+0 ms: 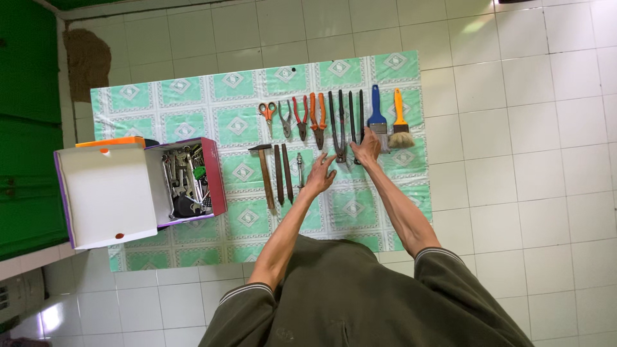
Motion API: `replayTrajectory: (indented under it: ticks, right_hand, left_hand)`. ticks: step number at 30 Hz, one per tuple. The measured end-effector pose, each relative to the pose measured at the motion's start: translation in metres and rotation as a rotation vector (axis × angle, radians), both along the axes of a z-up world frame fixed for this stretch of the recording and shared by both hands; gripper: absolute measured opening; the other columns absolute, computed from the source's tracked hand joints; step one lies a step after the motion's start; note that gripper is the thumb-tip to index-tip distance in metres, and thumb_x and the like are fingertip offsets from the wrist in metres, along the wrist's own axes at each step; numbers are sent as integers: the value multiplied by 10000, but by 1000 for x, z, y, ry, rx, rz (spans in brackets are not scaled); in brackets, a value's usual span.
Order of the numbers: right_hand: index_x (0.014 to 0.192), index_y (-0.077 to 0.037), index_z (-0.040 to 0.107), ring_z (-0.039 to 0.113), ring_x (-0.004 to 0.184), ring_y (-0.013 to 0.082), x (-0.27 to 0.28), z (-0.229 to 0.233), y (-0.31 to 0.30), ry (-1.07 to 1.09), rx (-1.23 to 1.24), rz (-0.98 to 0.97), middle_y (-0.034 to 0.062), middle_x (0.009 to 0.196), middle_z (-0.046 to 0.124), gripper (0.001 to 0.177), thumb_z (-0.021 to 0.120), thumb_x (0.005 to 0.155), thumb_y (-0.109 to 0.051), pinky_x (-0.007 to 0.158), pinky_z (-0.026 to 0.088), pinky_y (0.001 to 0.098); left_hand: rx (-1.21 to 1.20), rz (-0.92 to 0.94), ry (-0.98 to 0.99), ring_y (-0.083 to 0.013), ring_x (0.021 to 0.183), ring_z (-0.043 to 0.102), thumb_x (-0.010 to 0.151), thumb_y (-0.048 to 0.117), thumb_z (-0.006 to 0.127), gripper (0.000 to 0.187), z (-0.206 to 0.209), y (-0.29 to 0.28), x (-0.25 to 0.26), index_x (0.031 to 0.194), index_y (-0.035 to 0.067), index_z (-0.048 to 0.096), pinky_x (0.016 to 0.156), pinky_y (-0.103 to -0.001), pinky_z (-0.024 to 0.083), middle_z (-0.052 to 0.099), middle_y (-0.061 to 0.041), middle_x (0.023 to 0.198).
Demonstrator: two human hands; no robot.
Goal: The person removes various tools from a box and arranges them in a line on a patterned mat. The person handles pliers, scissors, wrenches, a hammer, and paintbrushes, placing each item neatly on the mat.
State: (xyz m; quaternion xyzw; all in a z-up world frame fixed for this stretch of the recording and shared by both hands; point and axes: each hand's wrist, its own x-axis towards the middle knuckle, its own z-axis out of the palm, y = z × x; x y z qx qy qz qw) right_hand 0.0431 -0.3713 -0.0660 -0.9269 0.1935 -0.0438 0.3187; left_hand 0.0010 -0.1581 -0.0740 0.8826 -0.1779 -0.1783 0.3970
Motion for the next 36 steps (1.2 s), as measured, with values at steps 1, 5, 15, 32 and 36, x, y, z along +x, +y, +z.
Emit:
replayTrajectory:
  ticks: [1, 5, 15, 32, 36]
  right_hand:
    - [1269, -8, 619, 660, 1030, 424, 1, -1, 1, -12, -7, -3, 209, 1156, 679, 662, 870, 712, -263, 874, 527, 515]
    - [1235, -7, 615, 655, 1030, 443, 7, -4, 0, 50, -11, 5, 226, 1149, 674, 609, 852, 731, -253, 870, 527, 523]
    - [1315, 4, 572, 641, 1071, 451, 11, -8, 6, 49, -28, -6, 239, 1185, 655, 682, 846, 739, -238, 883, 522, 531]
    - [1361, 44, 546, 606, 1118, 436, 3, -14, 12, -37, -101, 44, 223, 1277, 603, 601, 796, 875, -206, 879, 518, 519]
    - [1324, -27, 603, 555, 1225, 421, -20, -13, 20, -107, -193, 90, 167, 1318, 586, 524, 780, 865, -206, 964, 479, 540]
  left_hand:
    - [7, 0, 32, -475, 1415, 418, 924, 187, 691, 644, -1, 0, 0, 1524, 196, 458, 1137, -526, 407, 350, -244, 1603]
    - [31, -8, 41, -475, 1406, 418, 915, 172, 687, 718, -1, -5, 6, 1568, 217, 394, 1115, -532, 419, 275, -226, 1649]
    - [228, -76, -23, -475, 1354, 413, 908, 190, 728, 740, -2, -30, 15, 1567, 289, 406, 1108, -538, 416, 231, -155, 1660]
    - [69, -45, -52, -413, 1350, 446, 914, 114, 672, 683, -5, -9, 3, 1548, 170, 425, 1081, -511, 436, 474, -185, 1487]
    - [-42, 18, -43, -390, 1254, 558, 982, 75, 591, 488, 7, 10, -3, 1462, 153, 553, 1042, -490, 483, 571, -195, 1374]
